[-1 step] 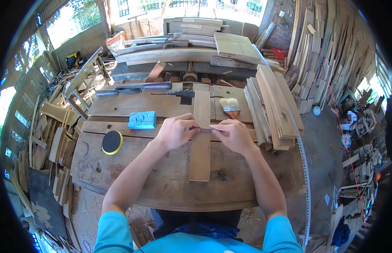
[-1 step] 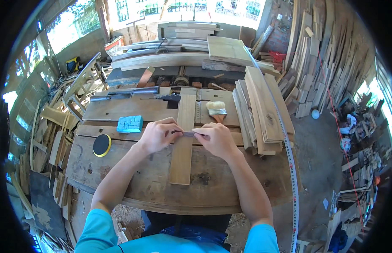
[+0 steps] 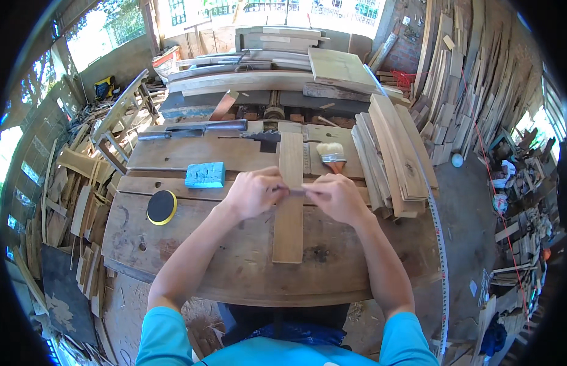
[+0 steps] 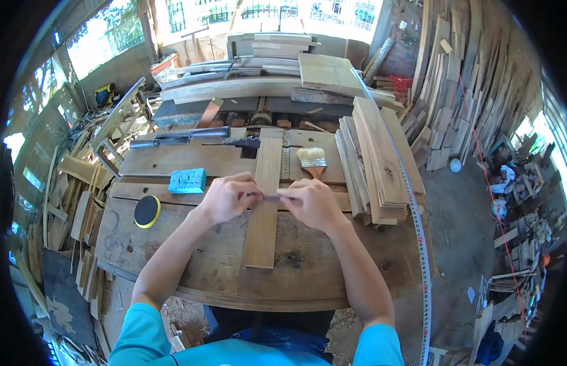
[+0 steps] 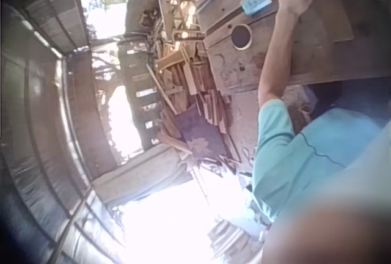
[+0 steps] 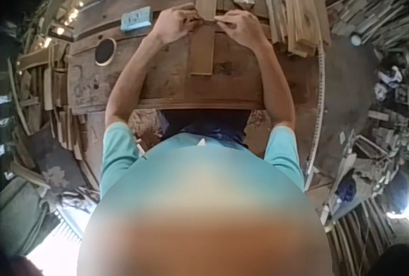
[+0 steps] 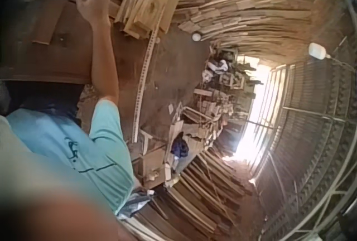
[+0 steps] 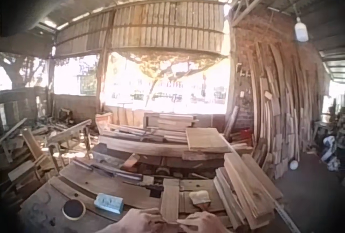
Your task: Measuring wooden planks with a tape measure and sanding the edges of a wooden piece on a workbench.
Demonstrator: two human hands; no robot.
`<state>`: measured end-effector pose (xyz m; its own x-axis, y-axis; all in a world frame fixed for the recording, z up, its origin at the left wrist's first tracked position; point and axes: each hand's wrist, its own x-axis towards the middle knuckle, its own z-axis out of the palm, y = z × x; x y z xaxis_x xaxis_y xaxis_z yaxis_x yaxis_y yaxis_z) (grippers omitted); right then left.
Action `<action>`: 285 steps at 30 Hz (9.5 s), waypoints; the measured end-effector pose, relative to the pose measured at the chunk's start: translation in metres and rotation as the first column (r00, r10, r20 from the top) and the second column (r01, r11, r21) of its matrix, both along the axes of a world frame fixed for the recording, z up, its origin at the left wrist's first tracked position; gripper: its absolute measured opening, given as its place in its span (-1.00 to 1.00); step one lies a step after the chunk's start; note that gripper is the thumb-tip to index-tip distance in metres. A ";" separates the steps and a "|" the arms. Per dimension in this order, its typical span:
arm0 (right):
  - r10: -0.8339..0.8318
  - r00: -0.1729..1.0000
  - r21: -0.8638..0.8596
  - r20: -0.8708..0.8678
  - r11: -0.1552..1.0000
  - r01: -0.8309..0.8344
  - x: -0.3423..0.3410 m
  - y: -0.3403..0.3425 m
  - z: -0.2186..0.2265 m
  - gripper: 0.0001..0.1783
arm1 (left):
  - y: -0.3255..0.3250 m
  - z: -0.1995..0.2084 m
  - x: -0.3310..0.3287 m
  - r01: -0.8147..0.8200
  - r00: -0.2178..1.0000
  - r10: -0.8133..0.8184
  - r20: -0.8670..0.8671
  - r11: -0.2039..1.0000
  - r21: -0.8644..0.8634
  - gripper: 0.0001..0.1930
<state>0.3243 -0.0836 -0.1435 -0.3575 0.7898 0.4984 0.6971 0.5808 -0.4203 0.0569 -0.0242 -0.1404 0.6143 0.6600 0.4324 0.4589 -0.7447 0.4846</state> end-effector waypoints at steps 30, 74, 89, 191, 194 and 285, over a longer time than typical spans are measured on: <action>-0.064 0.998 -0.120 -0.009 0.991 0.062 -0.008 -0.012 0.003 -0.74 | -0.002 0.001 -0.009 -0.023 1.000 0.022 -0.003 0.990 -0.142 -0.86; 0.102 0.988 -0.380 -0.112 0.915 -0.138 -0.005 -0.018 0.005 -0.74 | -0.002 0.010 -0.022 0.220 0.965 -0.244 -0.100 0.954 -0.202 -0.85; 0.020 0.998 -0.275 -0.062 0.961 -0.036 -0.006 -0.041 0.019 -0.73 | -0.016 0.010 -0.019 0.283 0.948 -0.304 -0.096 0.940 -0.191 -0.88; 0.165 0.910 -0.784 -0.382 0.464 -0.413 -0.001 -0.038 0.023 -0.78 | -0.026 0.019 -0.020 0.392 0.854 -0.511 -0.096 0.754 -0.527 -0.84; 0.053 0.934 -0.681 -0.353 0.671 -0.295 -0.002 -0.030 0.011 -0.77 | -0.023 0.017 -0.016 0.155 0.975 -0.200 -0.099 0.926 -0.346 -0.86; -0.133 0.984 0.083 0.119 0.989 0.124 -0.033 0.113 -0.012 -0.88 | -0.022 -0.033 -0.017 -0.159 0.952 0.162 -0.261 0.987 0.034 0.10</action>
